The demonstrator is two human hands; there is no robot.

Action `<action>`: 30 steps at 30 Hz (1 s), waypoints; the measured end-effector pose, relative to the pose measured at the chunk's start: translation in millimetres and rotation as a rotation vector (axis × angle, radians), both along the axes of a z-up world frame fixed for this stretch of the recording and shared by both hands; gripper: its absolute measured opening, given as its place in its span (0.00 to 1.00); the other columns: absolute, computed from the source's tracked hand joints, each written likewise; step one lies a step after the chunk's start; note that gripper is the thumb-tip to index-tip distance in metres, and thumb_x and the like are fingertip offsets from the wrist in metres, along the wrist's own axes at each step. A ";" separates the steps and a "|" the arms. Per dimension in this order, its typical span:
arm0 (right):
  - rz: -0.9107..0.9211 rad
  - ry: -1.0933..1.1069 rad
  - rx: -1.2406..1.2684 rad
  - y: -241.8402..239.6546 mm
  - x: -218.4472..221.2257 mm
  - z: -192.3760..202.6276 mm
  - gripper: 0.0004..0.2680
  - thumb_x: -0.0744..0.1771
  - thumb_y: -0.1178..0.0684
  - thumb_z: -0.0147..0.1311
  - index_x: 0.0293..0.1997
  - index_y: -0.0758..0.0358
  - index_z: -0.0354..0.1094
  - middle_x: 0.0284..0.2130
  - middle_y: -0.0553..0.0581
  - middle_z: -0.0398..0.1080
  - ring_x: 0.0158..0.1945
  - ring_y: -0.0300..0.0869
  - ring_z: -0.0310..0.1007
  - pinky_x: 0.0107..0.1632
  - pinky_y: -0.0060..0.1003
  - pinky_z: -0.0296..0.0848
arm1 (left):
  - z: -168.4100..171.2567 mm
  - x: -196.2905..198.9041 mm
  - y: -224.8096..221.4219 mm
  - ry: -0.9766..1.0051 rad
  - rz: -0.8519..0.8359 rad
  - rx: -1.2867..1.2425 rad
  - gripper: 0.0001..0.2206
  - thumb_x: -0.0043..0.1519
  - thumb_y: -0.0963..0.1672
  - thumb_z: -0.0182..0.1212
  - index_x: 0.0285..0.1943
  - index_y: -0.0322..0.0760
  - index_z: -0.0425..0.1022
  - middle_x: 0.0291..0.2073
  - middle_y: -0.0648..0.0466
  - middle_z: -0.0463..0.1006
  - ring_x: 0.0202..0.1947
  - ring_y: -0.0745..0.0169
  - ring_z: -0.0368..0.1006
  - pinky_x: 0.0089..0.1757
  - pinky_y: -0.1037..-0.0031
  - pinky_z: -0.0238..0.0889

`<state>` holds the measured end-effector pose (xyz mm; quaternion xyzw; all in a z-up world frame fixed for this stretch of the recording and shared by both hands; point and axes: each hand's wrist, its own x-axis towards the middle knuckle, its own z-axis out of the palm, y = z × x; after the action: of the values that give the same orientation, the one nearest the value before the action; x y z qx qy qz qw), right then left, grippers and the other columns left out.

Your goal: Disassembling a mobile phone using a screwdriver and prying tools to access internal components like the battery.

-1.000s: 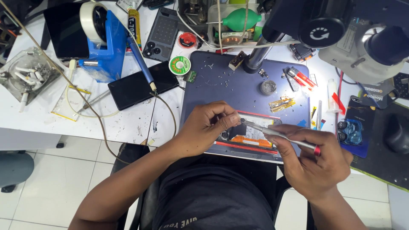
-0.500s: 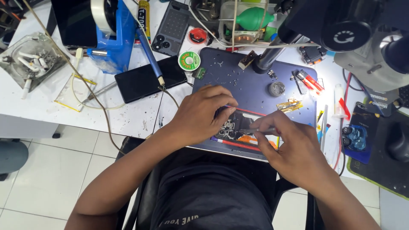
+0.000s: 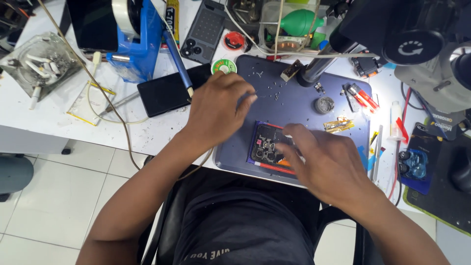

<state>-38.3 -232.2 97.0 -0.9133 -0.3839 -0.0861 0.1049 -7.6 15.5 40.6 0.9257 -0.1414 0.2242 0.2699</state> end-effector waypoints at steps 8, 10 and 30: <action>0.069 0.143 0.088 0.8 -0.6 12.5 0.10 0.70 0.47 0.48 0.53 0.57 0.66 0.24 0.56 0.67 0.25 0.52 0.68 0.29 0.48 0.65 | -36.4 66.8 8.6 0.098 0.214 0.108 0.03 0.60 0.45 0.71 0.35 0.46 0.84 0.34 0.56 0.78 0.45 0.47 0.71 0.26 0.58 0.69; 0.022 0.265 0.075 2.8 -0.9 17.9 0.11 0.70 0.48 0.42 0.57 0.58 0.62 0.33 0.59 0.67 0.31 0.55 0.68 0.33 0.51 0.66 | -43.0 81.9 7.1 0.149 0.221 0.121 0.04 0.58 0.46 0.73 0.33 0.47 0.83 0.35 0.54 0.78 0.47 0.43 0.72 0.28 0.56 0.70; -0.322 0.425 0.230 -14.6 -7.1 11.9 0.04 0.66 0.45 0.60 0.41 0.46 0.75 0.39 0.40 0.77 0.29 0.39 0.80 0.41 0.34 0.70 | 6.9 28.1 -13.4 -0.134 -0.020 -0.081 0.11 0.71 0.40 0.42 0.34 0.34 0.63 0.29 0.49 0.67 0.31 0.48 0.63 0.36 0.58 0.58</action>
<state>-45.4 -246.8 108.9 -0.9422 -0.1911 0.0485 0.2709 20.5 2.1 47.5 0.8955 -0.1592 0.2885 0.2992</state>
